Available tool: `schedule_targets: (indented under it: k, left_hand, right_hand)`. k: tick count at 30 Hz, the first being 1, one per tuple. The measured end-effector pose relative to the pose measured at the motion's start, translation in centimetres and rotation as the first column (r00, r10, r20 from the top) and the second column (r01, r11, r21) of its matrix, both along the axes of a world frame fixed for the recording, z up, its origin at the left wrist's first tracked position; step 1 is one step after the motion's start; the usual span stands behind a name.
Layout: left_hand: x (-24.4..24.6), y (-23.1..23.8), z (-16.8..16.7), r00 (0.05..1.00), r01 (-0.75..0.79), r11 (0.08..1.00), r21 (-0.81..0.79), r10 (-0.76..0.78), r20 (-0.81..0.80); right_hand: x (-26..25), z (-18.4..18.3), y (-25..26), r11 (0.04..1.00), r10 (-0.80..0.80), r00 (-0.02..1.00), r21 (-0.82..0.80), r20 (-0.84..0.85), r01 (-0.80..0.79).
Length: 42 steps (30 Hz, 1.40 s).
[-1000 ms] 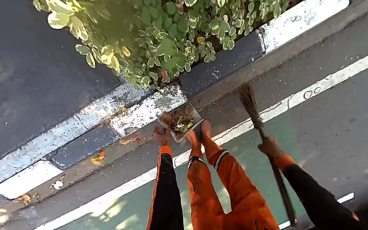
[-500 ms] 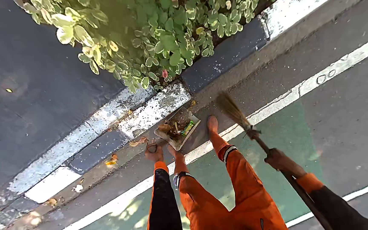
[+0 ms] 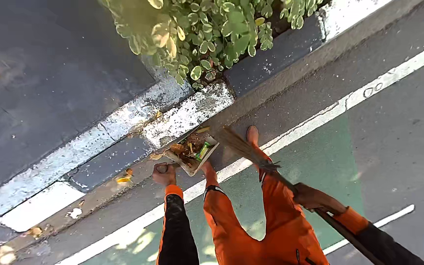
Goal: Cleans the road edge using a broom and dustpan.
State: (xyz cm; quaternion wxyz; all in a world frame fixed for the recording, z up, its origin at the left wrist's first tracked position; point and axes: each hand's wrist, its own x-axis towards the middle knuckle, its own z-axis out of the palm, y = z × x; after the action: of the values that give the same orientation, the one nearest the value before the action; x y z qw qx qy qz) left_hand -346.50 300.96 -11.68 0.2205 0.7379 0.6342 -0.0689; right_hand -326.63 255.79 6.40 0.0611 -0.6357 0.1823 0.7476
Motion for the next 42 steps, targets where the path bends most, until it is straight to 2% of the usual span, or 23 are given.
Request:
schedule_targets:
  k: [2,3,5,7,8,10,11,12,14,16,18,19,21,23,25,26,28,30,33,35,37,39,42]
  left_hand:
    - [-1.1,1.1,-0.2,1.000,0.014,1.000,0.017,-0.014,0.015]
    - [-1.6,1.6,-0.2,1.000,0.018,1.000,0.019,-0.018,0.013]
    - [-2.2,2.2,-0.4,1.000,0.023,1.000,0.009,-0.023,0.005]
    - [-2.3,2.9,-0.7,1.000,0.028,1.000,0.004,-0.028,-0.010]
    - [-2.2,3.3,-0.9,0.999,0.026,1.000,-0.006,-0.027,-0.022]
    - [-2.6,4.3,-1.1,0.998,0.018,0.999,-0.040,-0.020,-0.058]
    - [-3.2,4.8,-1.1,0.997,0.020,0.998,-0.061,-0.025,-0.068]
    - [-3.6,5.4,-1.3,0.998,0.037,0.997,-0.070,-0.041,-0.055]
    - [-4.1,6.4,-1.7,0.998,0.063,0.994,-0.091,-0.064,-0.005]
    - [-4.4,6.5,-1.8,0.997,0.079,0.992,-0.101,-0.080,0.000]
    - [-4.2,6.2,-2.0,0.996,0.076,0.991,-0.112,-0.080,-0.030]
    - [-4.0,6.1,-2.2,0.996,0.072,0.992,-0.105,-0.077,-0.036]
    - [-3.5,6.0,-2.4,0.996,0.081,0.993,-0.085,-0.084,-0.030]
    - [-3.3,5.7,-2.6,0.995,0.097,0.993,-0.070,-0.099,-0.018]
    - [-2.1,5.5,-3.0,0.996,0.089,0.994,-0.056,-0.090,-0.024]
    - [-1.6,5.2,-2.8,0.995,0.082,0.994,-0.070,-0.085,-0.053]
    - [-1.6,5.0,-2.4,0.988,0.084,0.993,-0.083,-0.093,-0.119]
    - [-1.2,5.3,-2.2,0.983,0.075,0.993,-0.096,-0.090,-0.159]
    - [-1.0,5.4,-1.7,0.982,0.074,0.992,-0.103,-0.091,-0.163]
    - [-1.2,5.3,-1.3,0.979,0.059,0.990,-0.130,-0.083,-0.186]
    - [-1.3,5.6,-1.4,0.980,0.045,0.988,-0.146,-0.072,-0.184]
    - [-2.7,6.3,-1.6,0.988,0.055,0.988,-0.146,-0.075,-0.135]
    - [-7.7,7.7,-2.6,0.996,0.093,0.992,-0.091,-0.091,0.023]
  right_hand:
    - [1.1,-1.1,0.3,0.986,0.151,0.968,-0.099,0.200,-0.134]
    - [1.4,-2.9,1.7,0.968,0.236,0.932,-0.152,0.276,-0.201]
    - [-0.3,-8.3,5.7,0.961,0.270,0.893,-0.154,0.359,-0.229]
    - [-4.6,-12.9,10.8,0.959,0.281,0.904,-0.052,0.322,-0.279]
    - [-6.8,-13.3,13.8,0.947,0.311,0.915,0.001,0.257,-0.322]
    - [-10.2,-10.8,18.1,0.944,0.317,0.941,0.053,0.117,-0.324]
    - [-11.1,-9.1,18.0,0.956,0.281,0.957,0.073,0.070,-0.286]
    - [-11.4,-7.2,16.9,0.975,0.198,0.980,0.096,0.024,-0.200]
    - [-10.7,-2.5,13.6,0.993,-0.074,0.994,0.089,-0.084,0.081]
    - [-10.1,1.2,9.0,0.954,-0.300,0.954,0.007,-0.015,0.300]
    - [-8.2,1.9,4.5,0.928,-0.333,0.925,-0.108,0.181,0.355]
    - [-6.8,0.7,2.6,0.931,-0.260,0.919,-0.174,0.296,0.320]
    - [-3.8,-4.3,0.5,0.932,-0.001,0.897,-0.325,0.443,0.162]
    - [-2.0,-10.4,1.0,0.923,0.146,0.883,-0.382,0.446,0.041]
    - [-1.9,-15.2,5.0,0.958,0.204,0.886,-0.272,0.416,-0.093]
    - [-3.0,-15.7,7.7,0.969,0.225,0.901,-0.180,0.372,-0.168]
    - [-6.7,-13.0,11.4,0.976,0.218,0.938,-0.051,0.269,-0.212]
    - [-8.3,-8.7,11.5,0.988,0.153,0.969,0.001,0.194,-0.156]
    - [-9.0,-2.4,8.1,0.980,-0.198,0.980,0.009,0.035,0.198]
    - [-9.3,-0.6,6.4,0.966,-0.233,0.963,-0.079,0.136,0.245]
    - [-8.6,-2.4,6.6,0.978,-0.039,0.950,-0.185,0.309,0.100]
    - [-8.2,-7.1,9.7,0.967,0.159,0.899,-0.247,0.407,-0.059]
    - [-11.8,-14.5,17.8,0.959,0.282,0.873,-0.131,0.397,-0.251]
